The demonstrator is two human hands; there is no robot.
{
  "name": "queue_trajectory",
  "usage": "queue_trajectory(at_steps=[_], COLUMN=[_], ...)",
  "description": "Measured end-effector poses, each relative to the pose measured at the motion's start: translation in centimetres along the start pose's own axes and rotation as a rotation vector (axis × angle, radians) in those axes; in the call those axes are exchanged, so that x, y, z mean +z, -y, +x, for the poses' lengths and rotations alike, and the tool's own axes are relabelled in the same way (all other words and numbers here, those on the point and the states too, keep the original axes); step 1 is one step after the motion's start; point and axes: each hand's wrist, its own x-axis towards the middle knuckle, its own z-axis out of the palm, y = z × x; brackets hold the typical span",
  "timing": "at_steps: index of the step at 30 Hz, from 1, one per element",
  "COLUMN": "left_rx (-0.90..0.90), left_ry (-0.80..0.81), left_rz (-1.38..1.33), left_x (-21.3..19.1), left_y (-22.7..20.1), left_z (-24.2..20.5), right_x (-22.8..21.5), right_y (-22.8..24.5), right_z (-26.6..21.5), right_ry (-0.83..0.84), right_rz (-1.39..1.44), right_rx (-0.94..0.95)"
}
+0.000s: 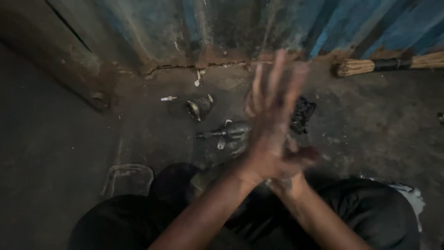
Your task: The person handles several metal automotive components, wiping grease and residue off their hands and the parts with a cloth.
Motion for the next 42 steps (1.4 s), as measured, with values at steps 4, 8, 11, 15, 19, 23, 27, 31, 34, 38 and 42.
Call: queue_trajectory(at_steps=[4,8,11,15,19,23,27,31,34,38,42], left_rx=[0.001,-0.223,-0.355,-0.356,-0.202,-0.316,-0.569,-0.575,-0.55,-0.764,-0.356], left_ry=[0.069,0.059,-0.007,-0.023,0.001,0.105,0.218,0.211,0.344,0.544,0.727], left_rz=[-0.359,-0.915,-1.125,-0.974,-0.593,-0.465,-1.095,-1.262,-1.08,-1.139,-0.844], left_x=[-1.3,-4.5,-5.0,-3.5,-0.5,0.8,0.3,-0.4,-0.2,1.8,3.7], left_y=[-1.7,-2.7,-1.6,0.0,1.2,0.8,0.3,3.1,5.6,9.6,12.6], left_z=[1.6,2.9,3.6,2.0,1.7,0.8,0.3,0.6,-1.5,-5.2,-7.8], right_x=[-1.1,-1.3,-1.2,-0.8,-0.7,-2.1,-4.1,-3.2,-1.7,-3.3,-5.3], right_y=[1.3,1.2,-0.2,-3.4,-4.9,-5.0,-3.2,1.5,3.0,3.3,1.0], right_z=[1.7,1.8,0.0,-0.7,-0.4,0.6,3.0,3.3,2.8,3.2,2.9], right_ry=[0.048,0.078,0.107,-0.105,-0.252,-0.377,-0.165,-0.048,0.015,-0.009,0.058], right_rz=[-0.213,-0.201,0.117,0.069,0.297,0.323,-0.065,-0.727,-0.953,-1.204,-1.141], right_rx=[-0.085,-0.022,0.054,0.076,0.036,0.23,0.104,-0.146,-0.452,-0.578,-0.567])
